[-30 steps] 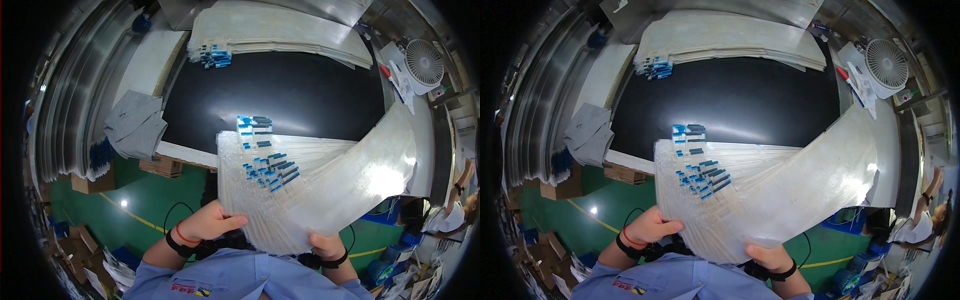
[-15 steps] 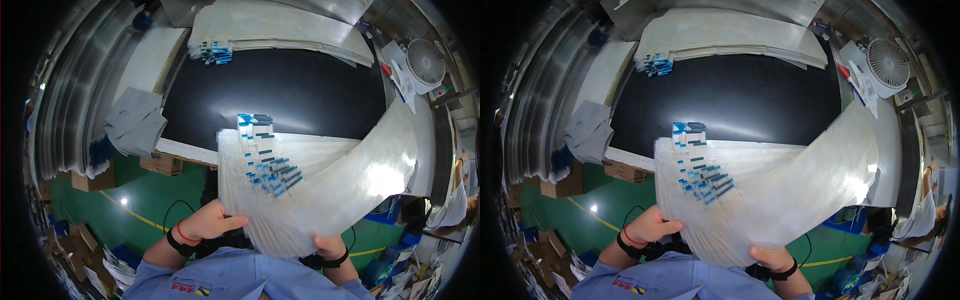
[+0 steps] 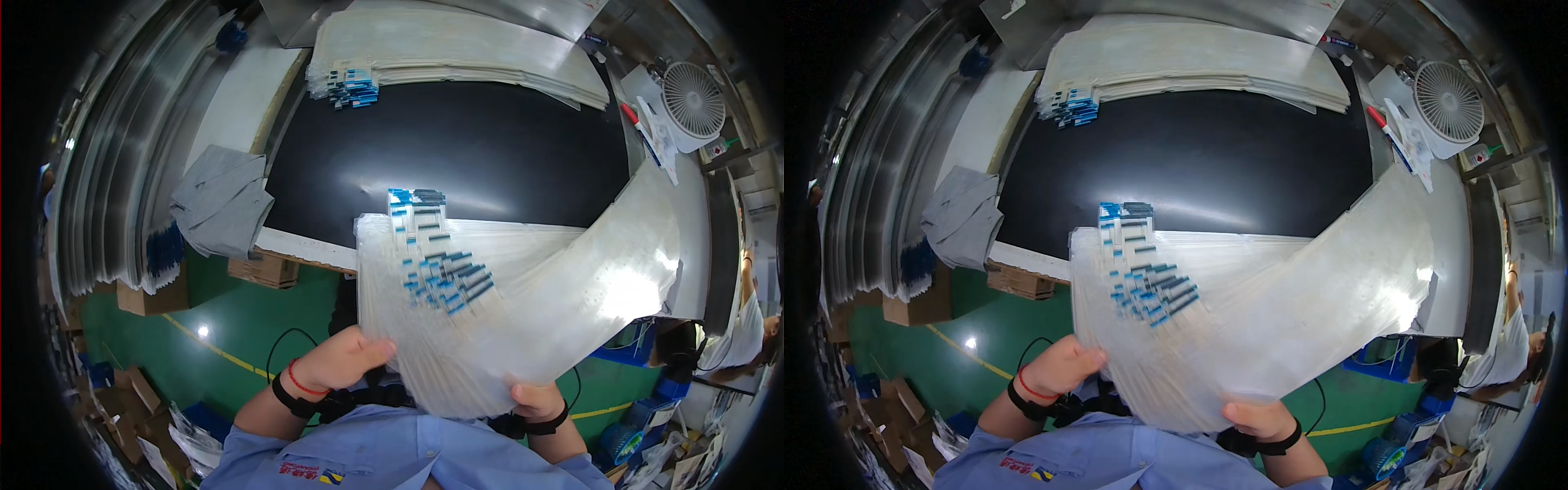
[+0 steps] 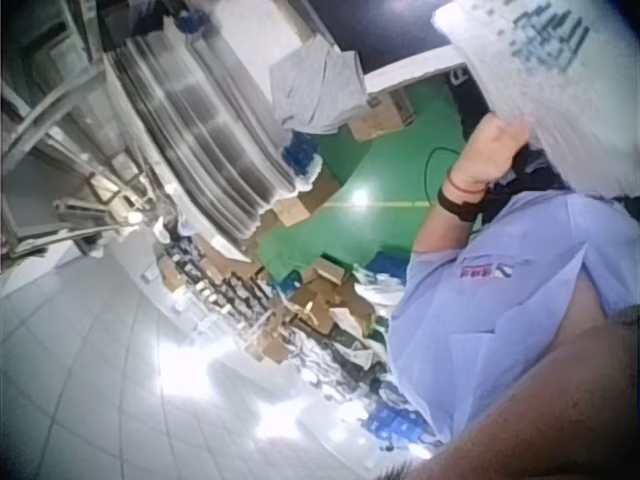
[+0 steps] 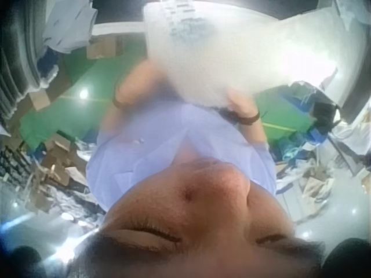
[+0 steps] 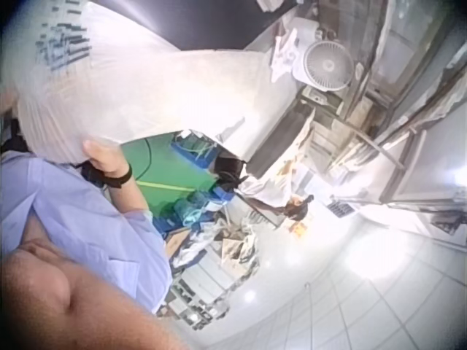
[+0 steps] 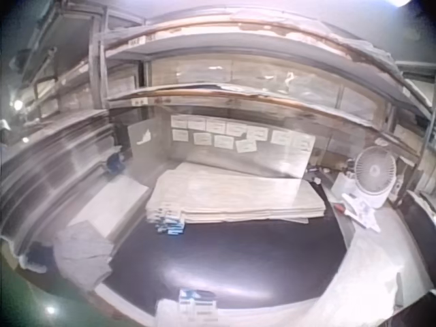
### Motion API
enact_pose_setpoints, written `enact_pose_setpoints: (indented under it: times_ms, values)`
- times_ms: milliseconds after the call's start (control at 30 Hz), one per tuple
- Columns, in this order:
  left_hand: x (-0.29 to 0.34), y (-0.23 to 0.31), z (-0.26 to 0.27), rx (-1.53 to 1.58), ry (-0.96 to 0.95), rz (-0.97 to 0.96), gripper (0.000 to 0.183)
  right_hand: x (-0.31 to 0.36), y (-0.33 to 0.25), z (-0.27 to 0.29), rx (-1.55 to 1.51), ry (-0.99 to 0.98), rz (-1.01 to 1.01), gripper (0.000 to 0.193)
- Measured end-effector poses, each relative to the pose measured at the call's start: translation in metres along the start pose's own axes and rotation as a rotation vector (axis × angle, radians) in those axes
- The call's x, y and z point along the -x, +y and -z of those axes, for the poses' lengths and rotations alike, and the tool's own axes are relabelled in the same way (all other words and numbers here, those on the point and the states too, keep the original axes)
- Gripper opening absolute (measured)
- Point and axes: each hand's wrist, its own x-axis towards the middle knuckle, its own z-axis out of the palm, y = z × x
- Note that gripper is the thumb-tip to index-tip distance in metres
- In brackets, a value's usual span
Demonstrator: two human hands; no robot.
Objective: The recorder is sorting and inspecting clear plastic electronic membrane components at a factory workbench.
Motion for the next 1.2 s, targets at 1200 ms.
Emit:
enact_pose_setpoints:
  times_ms: [1200]
  values:
    - [-0.003, -0.003, -0.004, 0.027, 0.025, -0.039, 0.032, -0.001, 0.011, 0.005, 0.036, 0.005, 0.037, 0.077]
